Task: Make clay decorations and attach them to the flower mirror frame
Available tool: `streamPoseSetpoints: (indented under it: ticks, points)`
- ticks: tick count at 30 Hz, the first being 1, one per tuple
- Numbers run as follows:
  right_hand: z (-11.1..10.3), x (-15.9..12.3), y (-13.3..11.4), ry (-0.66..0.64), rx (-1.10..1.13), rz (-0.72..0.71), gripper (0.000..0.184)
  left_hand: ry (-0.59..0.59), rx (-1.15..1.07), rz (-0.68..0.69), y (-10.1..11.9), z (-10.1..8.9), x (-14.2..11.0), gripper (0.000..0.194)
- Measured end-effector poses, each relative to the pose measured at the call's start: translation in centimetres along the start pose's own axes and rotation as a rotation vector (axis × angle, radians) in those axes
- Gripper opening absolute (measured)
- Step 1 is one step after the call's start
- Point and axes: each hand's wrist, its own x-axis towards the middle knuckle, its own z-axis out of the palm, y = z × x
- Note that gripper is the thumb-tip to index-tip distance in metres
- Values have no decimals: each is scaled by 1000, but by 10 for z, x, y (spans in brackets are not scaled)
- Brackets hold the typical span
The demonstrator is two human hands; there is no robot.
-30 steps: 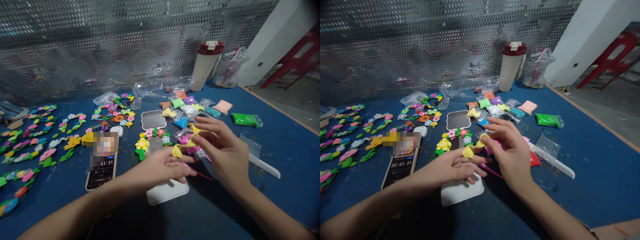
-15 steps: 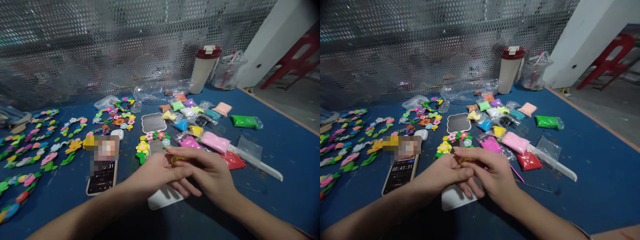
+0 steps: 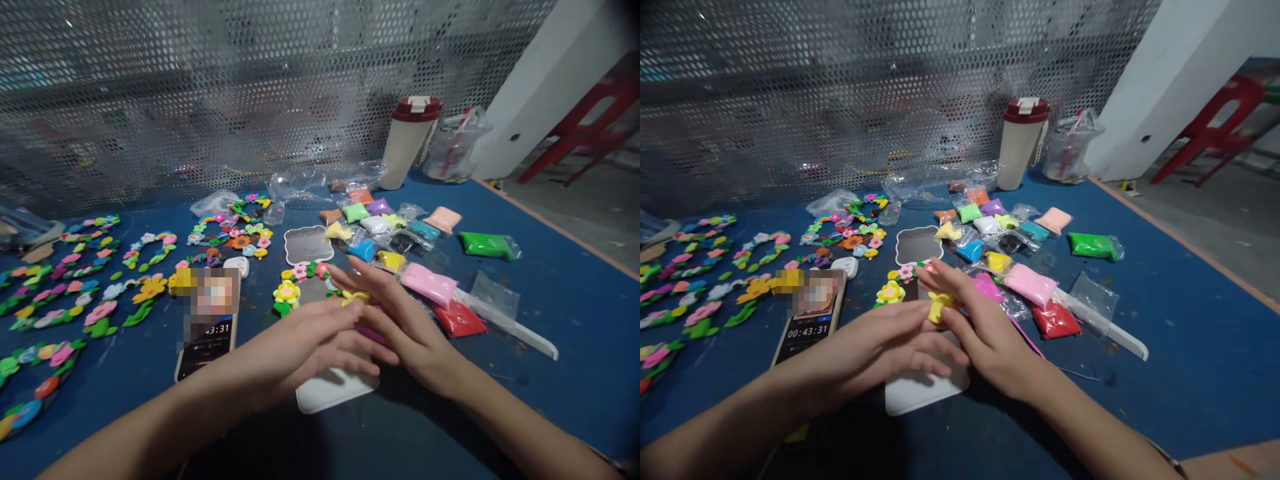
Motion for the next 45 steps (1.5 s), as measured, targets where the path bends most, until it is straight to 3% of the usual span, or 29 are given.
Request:
streamPoseSetpoints:
  ticks: [5,7,10,13,16,19,21,25,30,32,34,37,40,45]
  points:
    - [9,-4,-11,-64,206,-6,75,101,258,60,6,-9,5,30]
    - [9,-4,-10,-6,176,-38,76,129,369,93,10,-13,8,26]
    - [4,-1,-4,191,99,-114,69,189,383,167,20,-20,8,24]
    - [-4,1,2,321,60,-72,53,267,294,198,30,-24,6,33]
    - [-7,1,3,323,-19,61,41,338,289,189,34,-25,4,29]
    - [-4,2,0,252,-184,140,35,355,266,223,33,-23,5,7]
    - [0,2,-2,239,-265,136,34,381,240,295,31,-23,6,17]
    - [7,1,-4,238,-330,81,31,327,228,434,29,-25,7,38]
    - [4,0,-5,256,-394,37,28,237,271,396,28,-24,4,21]
    - [2,1,-6,200,-412,45,22,247,342,384,29,-23,3,26]
    - [4,2,-3,11,-441,43,16,283,368,404,31,-22,2,30]
    - [14,2,7,-270,-545,-47,14,283,307,394,32,-20,1,13]
    - [27,-1,17,-274,-695,-162,18,308,336,394,31,-18,2,23]
    - [35,-7,18,-258,-799,-269,21,339,435,452,27,-14,1,22]
